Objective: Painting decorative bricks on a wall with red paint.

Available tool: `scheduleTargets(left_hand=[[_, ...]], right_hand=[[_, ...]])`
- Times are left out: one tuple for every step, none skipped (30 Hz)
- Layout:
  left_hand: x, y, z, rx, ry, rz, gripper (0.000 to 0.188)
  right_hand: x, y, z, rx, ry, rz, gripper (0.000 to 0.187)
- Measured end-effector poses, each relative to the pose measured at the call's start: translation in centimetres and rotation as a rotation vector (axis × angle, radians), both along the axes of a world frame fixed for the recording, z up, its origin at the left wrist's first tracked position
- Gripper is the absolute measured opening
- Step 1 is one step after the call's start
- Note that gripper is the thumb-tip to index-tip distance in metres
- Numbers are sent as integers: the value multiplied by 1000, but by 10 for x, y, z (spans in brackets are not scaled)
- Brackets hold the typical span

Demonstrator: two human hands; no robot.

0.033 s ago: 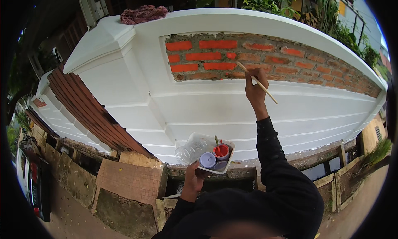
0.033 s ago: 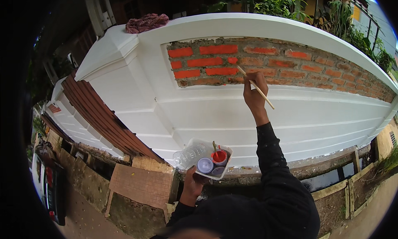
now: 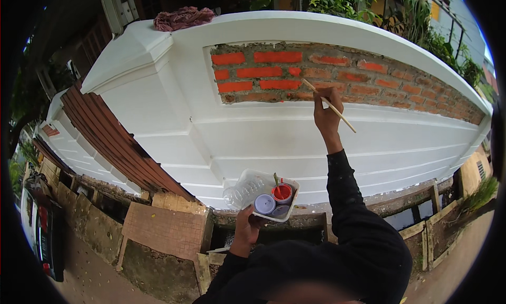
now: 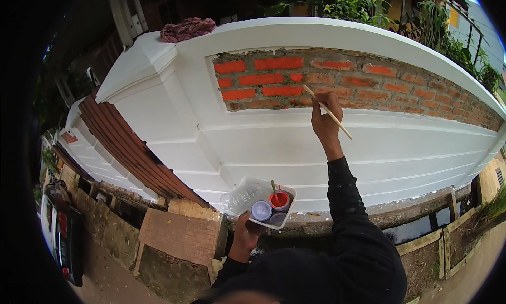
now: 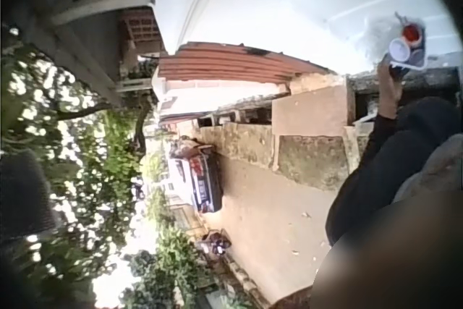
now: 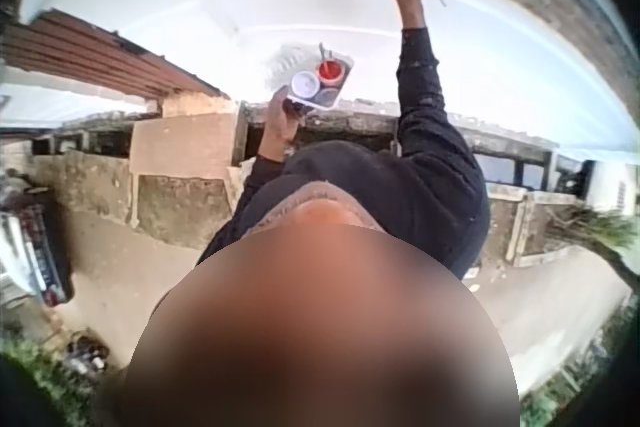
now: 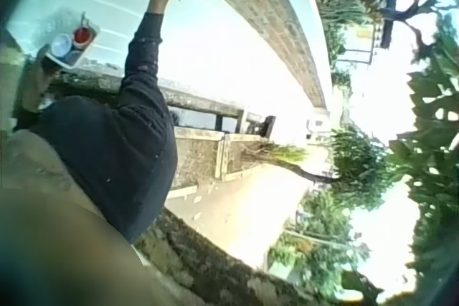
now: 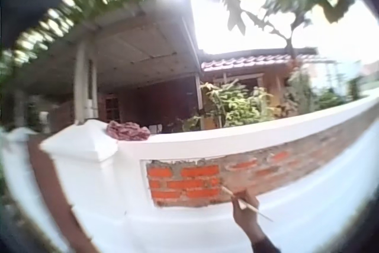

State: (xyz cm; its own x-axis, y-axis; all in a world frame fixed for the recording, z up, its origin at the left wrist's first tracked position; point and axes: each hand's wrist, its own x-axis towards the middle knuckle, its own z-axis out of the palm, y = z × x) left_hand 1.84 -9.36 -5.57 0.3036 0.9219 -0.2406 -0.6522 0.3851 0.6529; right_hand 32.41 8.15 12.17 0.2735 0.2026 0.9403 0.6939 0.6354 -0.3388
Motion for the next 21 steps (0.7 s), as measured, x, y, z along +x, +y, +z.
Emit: scheduleTargets(left_hand=[[0,2,-2,3,-2,1,50],[-1,3,-5,-5,-39,-1,46],[0,1,-5,-18,-74,-7,43],[0,1,-4,-19,-74,-10,43],[2,2,-3,-26,-60,1,43],[2,2,0,-32,-46,12,42],[3,0,2,-31,-46,11,42],[4,-3,3,-28,-53,14,41],[4,-4,3,-23,-61,22,41],[5,-2,3,-21,-64,25,41],[5,0,2,-27,-70,28,40],[4,-1,1,-37,-76,27,40],[4,-1,1,-40,-78,28,40],[4,-1,2,-36,-76,26,40],[5,2,3,-26,-74,22,40],[6,3,4,-24,-76,21,40],[6,4,5,-17,-94,15,40],[5,1,5,-15,-110,9,39],[4,1,1,-18,-110,8,39],[1,4,-6,-2,-66,-4,45],[2,7,-7,17,-24,-18,51]], right_hand=[[0,0,3,-4,36,27,15],[-3,-2,3,12,63,39,15],[-3,-2,3,12,63,37,15],[-2,0,2,-11,32,46,16],[-1,2,2,-34,1,56,16],[0,6,4,-36,-24,10,16],[2,5,2,-36,-25,8,16],[5,4,-3,-33,10,23,16],[2,2,-1,-28,43,43,16],[0,1,1,-2,38,59,16],[-3,1,4,-1,36,62,16],[-6,-1,6,-17,-2,27,16],[-7,-2,6,-32,-40,-9,17],[-5,-3,3,-36,-42,-8,17],[-1,-3,1,-34,-18,10,17],[2,-2,0,-33,6,27,17],[3,1,0,-31,4,27,17],[2,-1,2,-26,-36,23,17],[1,-2,2,-21,-76,20,17],[1,-3,1,-24,-76,19,17],[3,-1,0,-39,-35,35,17]])
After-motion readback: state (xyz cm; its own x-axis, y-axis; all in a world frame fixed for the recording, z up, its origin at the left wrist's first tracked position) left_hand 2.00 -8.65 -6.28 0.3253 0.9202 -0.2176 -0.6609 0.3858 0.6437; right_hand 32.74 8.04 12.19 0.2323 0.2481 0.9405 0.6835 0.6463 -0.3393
